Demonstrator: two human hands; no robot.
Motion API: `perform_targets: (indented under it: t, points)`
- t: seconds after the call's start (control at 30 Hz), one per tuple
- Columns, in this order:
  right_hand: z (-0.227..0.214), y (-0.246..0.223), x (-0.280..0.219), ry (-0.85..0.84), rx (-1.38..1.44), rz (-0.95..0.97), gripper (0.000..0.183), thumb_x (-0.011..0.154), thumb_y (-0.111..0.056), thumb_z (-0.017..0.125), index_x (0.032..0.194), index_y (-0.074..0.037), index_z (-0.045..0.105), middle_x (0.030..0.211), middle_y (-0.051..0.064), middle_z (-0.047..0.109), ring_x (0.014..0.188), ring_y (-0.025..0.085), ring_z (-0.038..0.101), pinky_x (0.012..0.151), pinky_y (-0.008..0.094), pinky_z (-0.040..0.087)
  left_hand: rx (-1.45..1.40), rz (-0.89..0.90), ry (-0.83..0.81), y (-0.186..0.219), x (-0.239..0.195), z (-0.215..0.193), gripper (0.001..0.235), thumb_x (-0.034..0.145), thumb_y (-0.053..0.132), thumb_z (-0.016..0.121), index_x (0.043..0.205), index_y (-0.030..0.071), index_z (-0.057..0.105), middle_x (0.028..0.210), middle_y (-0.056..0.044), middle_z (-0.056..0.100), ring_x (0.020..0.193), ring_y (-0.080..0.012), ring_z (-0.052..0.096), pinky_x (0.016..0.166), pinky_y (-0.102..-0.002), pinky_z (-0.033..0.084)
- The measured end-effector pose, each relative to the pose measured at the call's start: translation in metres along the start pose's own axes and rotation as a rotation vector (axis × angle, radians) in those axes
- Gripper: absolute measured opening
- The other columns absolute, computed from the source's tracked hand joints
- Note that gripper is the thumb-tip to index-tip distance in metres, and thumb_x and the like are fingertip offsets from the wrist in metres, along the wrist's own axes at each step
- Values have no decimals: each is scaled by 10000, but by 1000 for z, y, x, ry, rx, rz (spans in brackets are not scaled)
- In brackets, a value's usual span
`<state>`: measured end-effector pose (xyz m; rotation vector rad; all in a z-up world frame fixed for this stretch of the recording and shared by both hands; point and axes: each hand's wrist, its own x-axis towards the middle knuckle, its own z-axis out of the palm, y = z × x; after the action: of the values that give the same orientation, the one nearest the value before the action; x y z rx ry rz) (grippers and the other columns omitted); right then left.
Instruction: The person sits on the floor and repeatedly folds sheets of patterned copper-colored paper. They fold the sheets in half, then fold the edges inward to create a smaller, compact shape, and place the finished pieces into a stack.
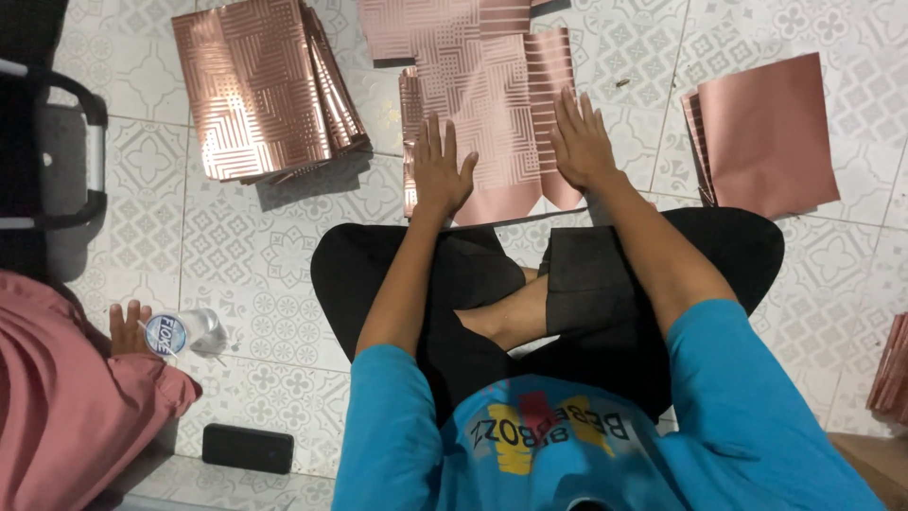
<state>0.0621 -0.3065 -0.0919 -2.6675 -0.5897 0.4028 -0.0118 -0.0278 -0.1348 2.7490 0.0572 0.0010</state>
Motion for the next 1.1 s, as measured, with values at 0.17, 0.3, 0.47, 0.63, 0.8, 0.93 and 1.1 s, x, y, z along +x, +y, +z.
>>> perform_targets:
  t: [0.17, 0.3, 0.47, 0.63, 0.8, 0.93, 1.1]
  points:
    - [56, 42, 29, 562, 344, -36, 475, 1099, -158, 520, 1529, 26, 436, 1545, 304, 379, 1424, 447, 440, 1142, 491, 440, -196, -42, 8, 10, 0, -30, 720, 1071, 477, 453, 1607, 32, 270, 1686, -233, 21, 1579, -399, 55, 1291, -526, 121]
    - [8, 0, 26, 393, 1144, 352, 226, 1027, -259, 611, 1064, -88, 754, 983, -9, 756, 893, 62, 676, 777, 221, 541, -419, -118, -28, 20, -3, -58, 726, 1040, 455, 493, 1570, -12, 322, 1676, -223, -22, 1570, -428, 79, 1251, -542, 232]
    - [-12, -3, 23, 411, 1343, 594, 180, 918, -232, 775, 825, -78, 756, 790, -66, 653, 748, 40, 580, 655, 234, 507, -634, -151, 60, 25, -9, -74, 591, 987, 333, 629, 1448, 14, 441, 1667, -183, 61, 1570, -388, 125, 1236, -545, 271]
    - [-15, -3, 25, 482, 1294, 534, 137, 898, -188, 795, 915, -57, 827, 858, -57, 719, 810, 45, 632, 700, 244, 548, -661, -121, 124, 17, -6, -62, 605, 960, 340, 687, 1413, -3, 477, 1647, -178, 116, 1554, -376, 188, 1235, -531, 296]
    - [-25, 4, 25, 464, 1103, 384, 133, 896, -147, 717, 794, -94, 784, 814, -120, 635, 840, 13, 577, 704, 217, 457, -820, -185, 109, 18, -7, -72, 578, 936, 303, 720, 1384, 15, 495, 1647, -106, 142, 1522, -320, 306, 1226, -496, 345]
    - [-12, 17, 24, 452, 1009, 320, 242, 1039, -224, 657, 896, -63, 766, 646, -127, 533, 620, -24, 427, 533, 207, 308, -899, -195, 203, -1, -1, -47, 598, 898, 308, 774, 1362, 16, 535, 1588, -62, 266, 1416, -295, 479, 1164, -458, 438]
    - [-24, 2, 21, 513, 942, 89, 258, 1043, -251, 674, 1036, -17, 782, 836, -45, 668, 797, 10, 545, 669, 205, 429, -1340, -434, 369, -15, 6, -43, 576, 837, 64, 830, 1336, 133, 551, 1220, -160, 641, 1159, -257, 665, 1051, -345, 530]
